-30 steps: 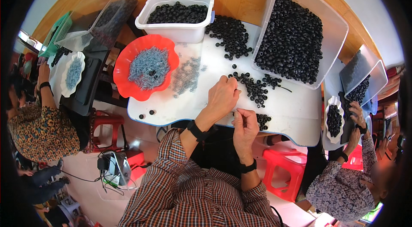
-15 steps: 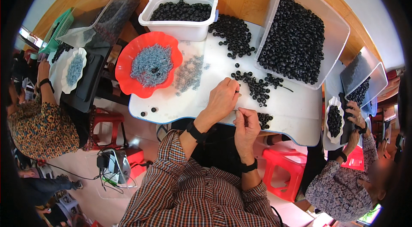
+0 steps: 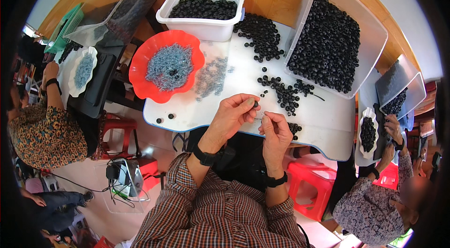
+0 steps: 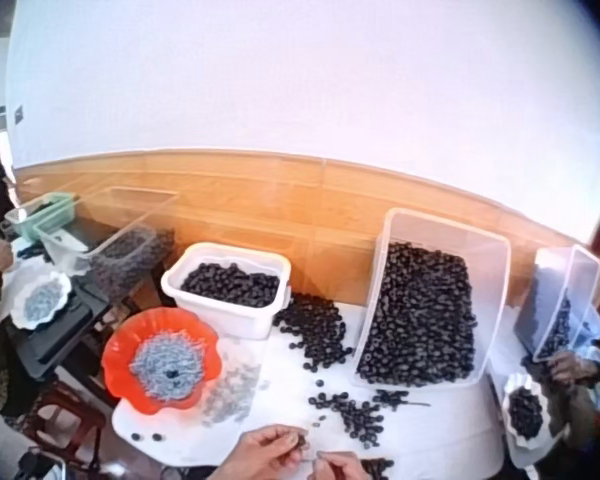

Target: Sorting small black rubber or plastic components into different bins for production quality control.

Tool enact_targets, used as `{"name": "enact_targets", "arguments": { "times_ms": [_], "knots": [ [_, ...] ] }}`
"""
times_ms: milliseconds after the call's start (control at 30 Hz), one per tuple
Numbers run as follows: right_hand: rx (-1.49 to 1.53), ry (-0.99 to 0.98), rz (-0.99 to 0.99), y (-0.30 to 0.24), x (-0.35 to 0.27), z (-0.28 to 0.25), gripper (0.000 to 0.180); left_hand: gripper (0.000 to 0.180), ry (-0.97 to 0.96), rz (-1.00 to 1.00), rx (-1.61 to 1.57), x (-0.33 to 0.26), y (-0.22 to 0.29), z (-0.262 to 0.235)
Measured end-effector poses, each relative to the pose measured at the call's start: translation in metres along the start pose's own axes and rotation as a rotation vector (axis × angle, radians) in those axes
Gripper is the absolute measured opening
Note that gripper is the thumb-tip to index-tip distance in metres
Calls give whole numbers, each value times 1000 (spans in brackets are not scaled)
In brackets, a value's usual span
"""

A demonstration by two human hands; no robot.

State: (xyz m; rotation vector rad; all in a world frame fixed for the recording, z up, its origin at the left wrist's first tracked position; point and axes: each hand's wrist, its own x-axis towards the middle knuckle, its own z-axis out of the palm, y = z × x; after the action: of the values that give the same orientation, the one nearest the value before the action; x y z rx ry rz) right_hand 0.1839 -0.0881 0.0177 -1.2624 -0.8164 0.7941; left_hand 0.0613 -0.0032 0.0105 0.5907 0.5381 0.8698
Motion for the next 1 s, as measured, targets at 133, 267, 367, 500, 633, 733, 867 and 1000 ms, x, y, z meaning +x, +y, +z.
{"name": "enact_targets", "arguments": {
  "times_ms": [133,267,367,500,633,733,867,1000],
  "knots": [
    [24,-28,-18,-1,0,6,10,25,-5,-22,-83,-10,-1,-2],
    [14,-35,-45,-6,-1,12,9,25,-29,-25,-155,-17,-1,-3],
    [9,-28,-53,-7,-2,15,9,26,-61,2,-208,-22,-2,-4],
    [11,-25,-31,-9,-4,15,10,27,-59,19,-243,-26,-3,-5],
    [17,-47,-12,-8,-6,14,9,25,-46,34,-219,-29,-4,-8],
    [15,-52,-7,-9,-7,17,9,23,-38,47,-221,-30,-4,-9],
    [25,-70,-19,-11,-8,21,9,22,3,41,-241,-31,-4,-9],
    [-2,-86,-23,-11,-9,21,9,22,-7,35,-271,-34,-5,-10]
  ]
}}
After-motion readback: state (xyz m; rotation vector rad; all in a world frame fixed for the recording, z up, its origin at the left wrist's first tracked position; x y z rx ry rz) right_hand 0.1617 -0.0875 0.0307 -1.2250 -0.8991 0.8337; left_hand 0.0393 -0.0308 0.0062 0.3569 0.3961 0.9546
